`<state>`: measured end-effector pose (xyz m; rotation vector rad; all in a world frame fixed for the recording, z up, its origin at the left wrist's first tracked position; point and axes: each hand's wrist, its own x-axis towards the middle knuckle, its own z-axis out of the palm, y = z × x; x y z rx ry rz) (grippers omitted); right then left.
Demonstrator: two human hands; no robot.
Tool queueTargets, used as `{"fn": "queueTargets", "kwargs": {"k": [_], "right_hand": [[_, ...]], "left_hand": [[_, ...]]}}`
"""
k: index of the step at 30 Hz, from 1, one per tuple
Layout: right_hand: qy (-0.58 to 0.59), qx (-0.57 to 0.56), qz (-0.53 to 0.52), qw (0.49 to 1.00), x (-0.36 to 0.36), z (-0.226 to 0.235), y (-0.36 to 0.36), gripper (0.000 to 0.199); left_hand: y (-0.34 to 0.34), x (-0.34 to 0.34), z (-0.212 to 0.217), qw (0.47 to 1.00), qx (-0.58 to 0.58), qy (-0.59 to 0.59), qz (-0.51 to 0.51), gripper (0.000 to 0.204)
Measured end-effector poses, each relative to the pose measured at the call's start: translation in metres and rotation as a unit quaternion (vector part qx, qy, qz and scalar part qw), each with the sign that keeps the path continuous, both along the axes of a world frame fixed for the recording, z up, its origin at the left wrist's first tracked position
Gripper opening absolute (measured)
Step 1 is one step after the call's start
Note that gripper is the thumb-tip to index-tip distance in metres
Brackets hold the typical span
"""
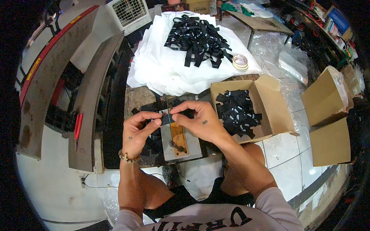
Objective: The person picks up black textile straps and metal sliders from boxes on a workbench, slides the metal components onto the straps by hand, and uses a manual press jig to secure the assembly.
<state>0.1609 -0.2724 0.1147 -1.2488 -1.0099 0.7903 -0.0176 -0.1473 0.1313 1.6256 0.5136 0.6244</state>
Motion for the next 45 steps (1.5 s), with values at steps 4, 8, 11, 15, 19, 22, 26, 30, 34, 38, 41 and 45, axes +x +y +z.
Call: {"fn": "queueTargets", "kwargs": {"k": [4,8,11,15,19,22,26,30,34,38,41,45], "right_hand": [[0.003,0.019,-0.006,1.0,-0.002,-0.002,0.001,0.014],[0.011,0.009,-0.004,1.0,-0.003,-0.001,0.0,0.014],[0.002,0.0,-0.007,1.0,-0.003,-0.001,0.0,0.014],[0.001,-0.015,-0.007,1.0,-0.002,0.0,-0.001,0.015],[0.009,0.002,-0.006,1.0,-0.001,-0.005,-0.001,0.015],[0.015,-0.001,-0.002,1.0,-0.001,-0.003,-0.001,0.014],[-0.051,-0.032,-0.017,0.998,0.007,0.0,-0.004,0.015],[-0.233,-0.016,-0.085,0.969,0.044,-0.011,-0.014,0.017],[-0.35,-0.176,-0.108,0.914,0.095,-0.017,-0.044,0.017],[-0.418,-0.202,-0.12,0.877,0.107,-0.034,-0.063,0.019],[-0.366,-0.125,-0.167,0.907,0.091,-0.012,-0.055,0.023],[-0.084,0.014,-0.079,0.993,0.038,0.032,-0.064,0.035]], "left_hand": [[0.001,0.0,-0.003,1.0,-0.005,-0.004,-0.003,0.015],[0.003,0.0,-0.005,1.0,0.002,0.001,-0.005,0.014],[0.005,0.0,-0.008,1.0,0.016,0.006,-0.004,0.014],[0.004,0.001,-0.008,1.0,-0.004,0.009,-0.004,0.013],[0.004,0.003,-0.011,1.0,0.001,0.01,-0.007,0.013],[0.005,0.001,-0.012,0.999,0.034,0.011,-0.01,0.014],[0.006,-0.002,-0.013,1.0,0.014,0.014,-0.01,0.014],[0.011,-0.016,-0.006,0.997,0.07,0.039,0.005,0.014],[0.027,-0.039,-0.009,0.988,0.129,0.062,0.059,0.015],[0.028,-0.061,0.009,0.983,0.12,0.139,0.013,0.017],[0.004,-0.07,0.031,0.979,0.139,0.043,-0.144,0.015],[-0.042,-0.063,0.038,0.947,0.202,-0.091,-0.231,0.014]]}}
